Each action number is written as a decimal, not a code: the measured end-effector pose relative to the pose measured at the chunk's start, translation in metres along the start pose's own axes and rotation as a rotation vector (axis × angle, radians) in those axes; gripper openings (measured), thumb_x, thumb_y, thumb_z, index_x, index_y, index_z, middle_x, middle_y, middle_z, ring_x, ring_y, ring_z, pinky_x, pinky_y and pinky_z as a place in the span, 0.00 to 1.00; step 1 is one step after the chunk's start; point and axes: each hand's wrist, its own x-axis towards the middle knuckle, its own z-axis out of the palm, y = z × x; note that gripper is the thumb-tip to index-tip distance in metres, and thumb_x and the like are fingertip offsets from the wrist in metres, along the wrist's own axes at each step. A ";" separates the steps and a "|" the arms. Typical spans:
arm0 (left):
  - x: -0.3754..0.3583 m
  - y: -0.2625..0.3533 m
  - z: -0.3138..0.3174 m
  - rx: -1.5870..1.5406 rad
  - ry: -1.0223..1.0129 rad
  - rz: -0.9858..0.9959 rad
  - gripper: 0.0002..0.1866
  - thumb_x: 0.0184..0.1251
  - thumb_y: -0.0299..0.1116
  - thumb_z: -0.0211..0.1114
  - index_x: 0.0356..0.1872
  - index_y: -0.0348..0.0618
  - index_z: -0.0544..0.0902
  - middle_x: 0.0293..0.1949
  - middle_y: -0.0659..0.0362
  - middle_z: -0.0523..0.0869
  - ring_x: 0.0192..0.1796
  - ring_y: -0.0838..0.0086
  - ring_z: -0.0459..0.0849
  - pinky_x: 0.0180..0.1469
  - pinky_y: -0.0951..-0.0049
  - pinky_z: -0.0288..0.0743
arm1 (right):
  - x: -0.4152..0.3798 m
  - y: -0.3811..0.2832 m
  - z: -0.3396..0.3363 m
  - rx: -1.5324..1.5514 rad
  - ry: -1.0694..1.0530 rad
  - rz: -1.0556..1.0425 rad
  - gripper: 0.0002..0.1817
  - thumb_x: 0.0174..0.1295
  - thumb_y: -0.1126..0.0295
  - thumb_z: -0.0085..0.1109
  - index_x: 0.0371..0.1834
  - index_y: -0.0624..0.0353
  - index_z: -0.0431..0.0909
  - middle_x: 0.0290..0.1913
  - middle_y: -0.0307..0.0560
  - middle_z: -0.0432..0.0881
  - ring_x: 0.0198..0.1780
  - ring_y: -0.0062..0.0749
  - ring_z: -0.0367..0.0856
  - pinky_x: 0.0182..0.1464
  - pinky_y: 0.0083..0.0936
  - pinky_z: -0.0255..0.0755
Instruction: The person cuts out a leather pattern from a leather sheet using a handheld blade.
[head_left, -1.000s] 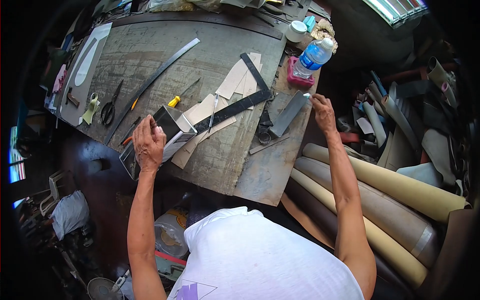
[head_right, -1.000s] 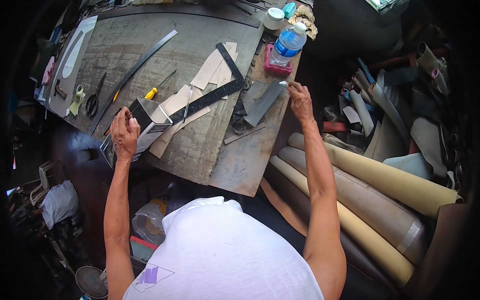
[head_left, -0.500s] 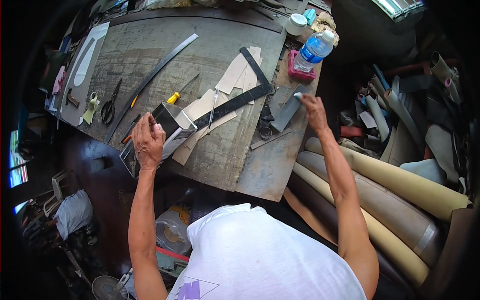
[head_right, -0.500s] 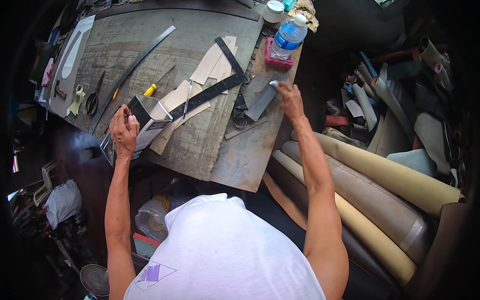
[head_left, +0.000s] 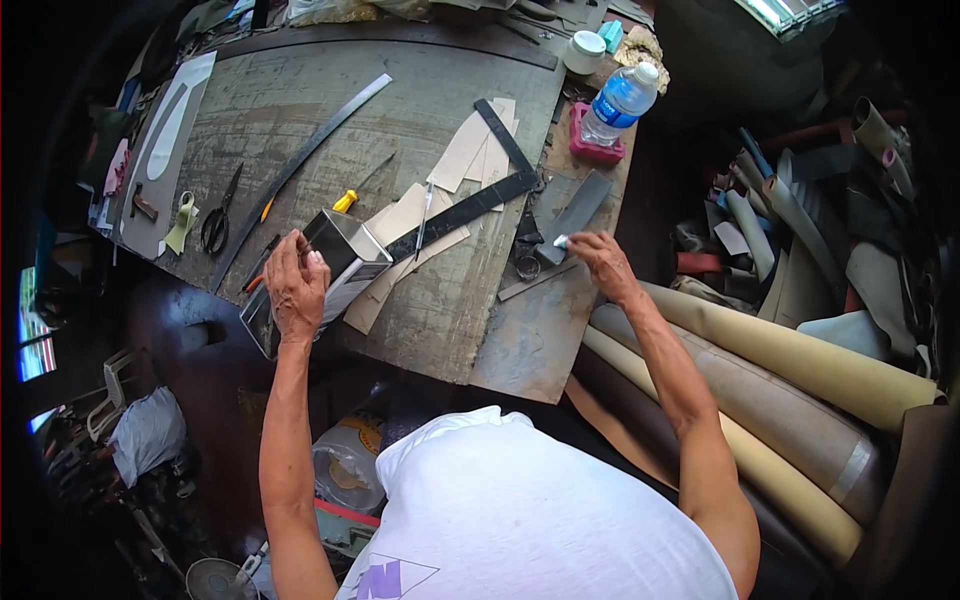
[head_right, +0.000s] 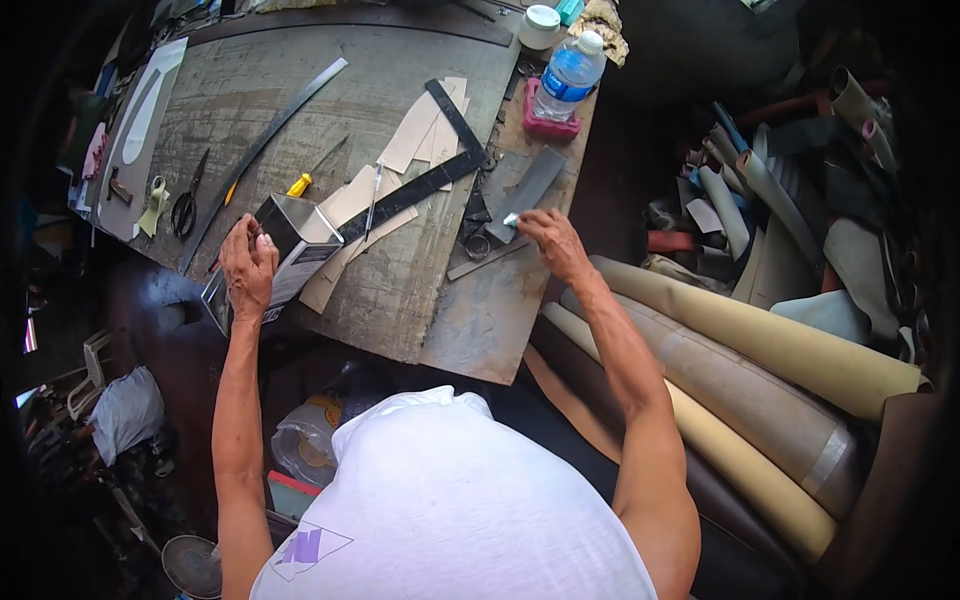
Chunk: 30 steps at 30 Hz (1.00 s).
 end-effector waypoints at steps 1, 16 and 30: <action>0.001 -0.004 0.003 -0.022 -0.002 -0.016 0.23 0.72 0.35 0.59 0.64 0.35 0.77 0.59 0.47 0.82 0.62 0.51 0.79 0.68 0.53 0.66 | 0.003 -0.001 -0.008 0.045 -0.021 -0.020 0.29 0.52 0.87 0.59 0.58 0.54 0.84 0.57 0.44 0.83 0.50 0.45 0.81 0.55 0.36 0.77; 0.001 0.014 -0.023 0.092 -0.038 -0.004 0.13 0.66 0.33 0.69 0.51 0.45 0.86 0.49 0.54 0.80 0.53 0.58 0.79 0.59 0.56 0.71 | 0.054 0.075 -0.015 -0.442 0.154 0.589 0.20 0.72 0.57 0.58 0.66 0.36 0.80 0.42 0.53 0.77 0.39 0.53 0.85 0.42 0.47 0.79; -0.013 0.237 0.151 -0.405 -0.298 0.195 0.18 0.59 0.34 0.74 0.49 0.38 0.84 0.42 0.51 0.79 0.48 0.57 0.79 0.52 0.57 0.75 | -0.119 -0.064 -0.030 0.069 0.460 0.802 0.26 0.67 0.67 0.66 0.69 0.53 0.78 0.39 0.51 0.76 0.42 0.46 0.78 0.50 0.40 0.74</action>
